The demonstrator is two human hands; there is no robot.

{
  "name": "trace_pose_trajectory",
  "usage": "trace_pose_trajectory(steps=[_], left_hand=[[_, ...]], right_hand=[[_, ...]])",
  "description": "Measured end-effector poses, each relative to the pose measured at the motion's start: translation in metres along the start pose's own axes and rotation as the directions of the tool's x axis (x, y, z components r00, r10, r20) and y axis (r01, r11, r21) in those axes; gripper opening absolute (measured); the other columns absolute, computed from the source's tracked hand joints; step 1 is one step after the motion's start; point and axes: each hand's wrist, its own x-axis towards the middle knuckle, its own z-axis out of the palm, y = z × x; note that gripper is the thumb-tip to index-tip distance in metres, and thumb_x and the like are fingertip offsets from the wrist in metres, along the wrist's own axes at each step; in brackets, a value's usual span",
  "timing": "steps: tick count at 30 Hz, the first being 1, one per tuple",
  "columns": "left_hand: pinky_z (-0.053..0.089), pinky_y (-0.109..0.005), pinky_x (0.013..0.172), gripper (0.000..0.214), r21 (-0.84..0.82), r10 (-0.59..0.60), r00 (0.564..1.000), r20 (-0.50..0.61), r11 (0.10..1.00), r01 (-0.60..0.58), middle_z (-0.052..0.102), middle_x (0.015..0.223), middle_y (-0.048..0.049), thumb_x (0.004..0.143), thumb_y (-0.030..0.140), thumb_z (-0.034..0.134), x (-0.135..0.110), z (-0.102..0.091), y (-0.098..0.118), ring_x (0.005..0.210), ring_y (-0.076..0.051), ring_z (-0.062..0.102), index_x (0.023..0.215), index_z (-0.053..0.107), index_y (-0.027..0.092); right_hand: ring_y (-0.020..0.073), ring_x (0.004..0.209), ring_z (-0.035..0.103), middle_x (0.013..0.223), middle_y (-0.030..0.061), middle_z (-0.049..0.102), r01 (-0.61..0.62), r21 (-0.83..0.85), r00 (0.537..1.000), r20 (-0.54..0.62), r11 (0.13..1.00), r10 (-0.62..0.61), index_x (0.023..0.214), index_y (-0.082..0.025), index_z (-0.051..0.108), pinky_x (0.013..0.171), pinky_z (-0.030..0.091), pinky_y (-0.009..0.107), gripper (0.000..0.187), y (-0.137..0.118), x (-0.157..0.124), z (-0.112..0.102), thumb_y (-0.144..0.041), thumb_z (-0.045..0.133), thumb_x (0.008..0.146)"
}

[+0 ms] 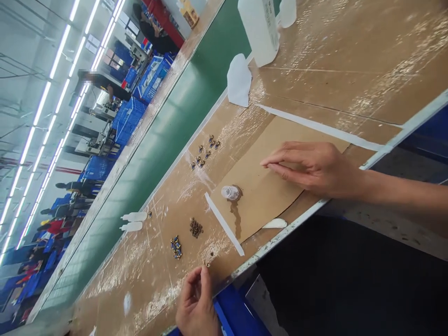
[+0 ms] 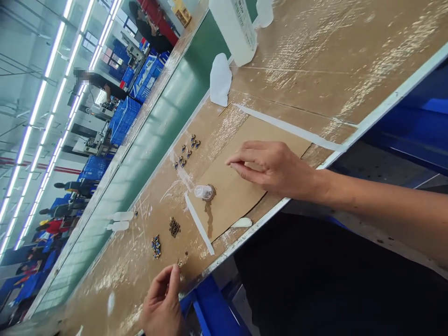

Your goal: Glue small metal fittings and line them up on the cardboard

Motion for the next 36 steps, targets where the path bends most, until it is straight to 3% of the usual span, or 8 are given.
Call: trace_pose_trajectory(steps=[7, 11, 18, 23, 36], left_hand=[[0.046, -0.022, 0.073, 0.036, 0.190, 0.019, 0.996, 0.089, 0.981, -0.035, 0.068, 0.076, 0.0018, 0.060, 0.050, 0.072, -0.002, 0.004, 0.010, 0.076, -0.013, 0.060, 0.080, 0.070, 0.020], [0.045, -0.024, 0.075, 0.036, 0.208, 0.008, 0.990, 0.141, 0.977, -0.037, 0.068, 0.079, 0.0011, 0.063, 0.049, 0.071, 0.001, 0.001, 0.013, 0.077, -0.014, 0.060, 0.083, 0.069, 0.020], [0.046, -0.032, 0.082, 0.040, 0.265, -0.016, 0.988, 0.155, 0.964, -0.026, 0.069, 0.080, -0.0003, 0.057, 0.054, 0.072, 0.005, -0.001, 0.017, 0.083, -0.020, 0.062, 0.079, 0.070, 0.021], [0.046, -0.033, 0.078, 0.039, 0.341, -0.003, 0.988, 0.155, 0.939, -0.051, 0.069, 0.079, -0.0001, 0.059, 0.056, 0.070, 0.009, -0.001, 0.015, 0.080, -0.020, 0.061, 0.080, 0.070, 0.024], [0.048, -0.025, 0.072, 0.038, 0.337, -0.031, 0.988, 0.150, 0.941, -0.022, 0.069, 0.077, 0.0023, 0.056, 0.055, 0.073, 0.011, 0.001, 0.019, 0.079, -0.017, 0.062, 0.078, 0.071, 0.023]], right_hand=[[0.0135, 0.076, 0.062, 0.085, 0.0023, 0.067, -0.002, -0.052, 1.000, 0.006, 0.999, 0.002, 0.095, -0.021, 0.066, 0.068, 0.048, 0.027, 0.014, 0.000, 0.000, 0.000, -0.023, 0.054, 0.088], [0.0140, 0.076, 0.063, 0.086, 0.0009, 0.067, -0.025, -0.049, 1.000, -0.007, 0.998, 0.025, 0.093, -0.025, 0.066, 0.068, 0.049, 0.028, 0.014, -0.001, 0.000, 0.000, -0.025, 0.053, 0.088], [0.0156, 0.077, 0.063, 0.086, 0.0011, 0.067, -0.049, -0.042, 0.999, 0.014, 0.998, 0.049, 0.093, -0.026, 0.066, 0.069, 0.048, 0.029, 0.014, -0.002, 0.000, -0.001, -0.026, 0.052, 0.089], [0.0146, 0.076, 0.063, 0.086, 0.0023, 0.067, -0.050, -0.041, 0.999, 0.013, 0.998, 0.051, 0.093, -0.023, 0.066, 0.068, 0.048, 0.029, 0.015, -0.002, 0.000, -0.001, -0.024, 0.052, 0.089], [0.0141, 0.076, 0.063, 0.087, 0.0020, 0.068, -0.047, -0.062, 0.999, 0.014, 0.997, 0.048, 0.094, -0.023, 0.067, 0.069, 0.049, 0.028, 0.016, -0.001, 0.000, -0.001, -0.025, 0.053, 0.088]])
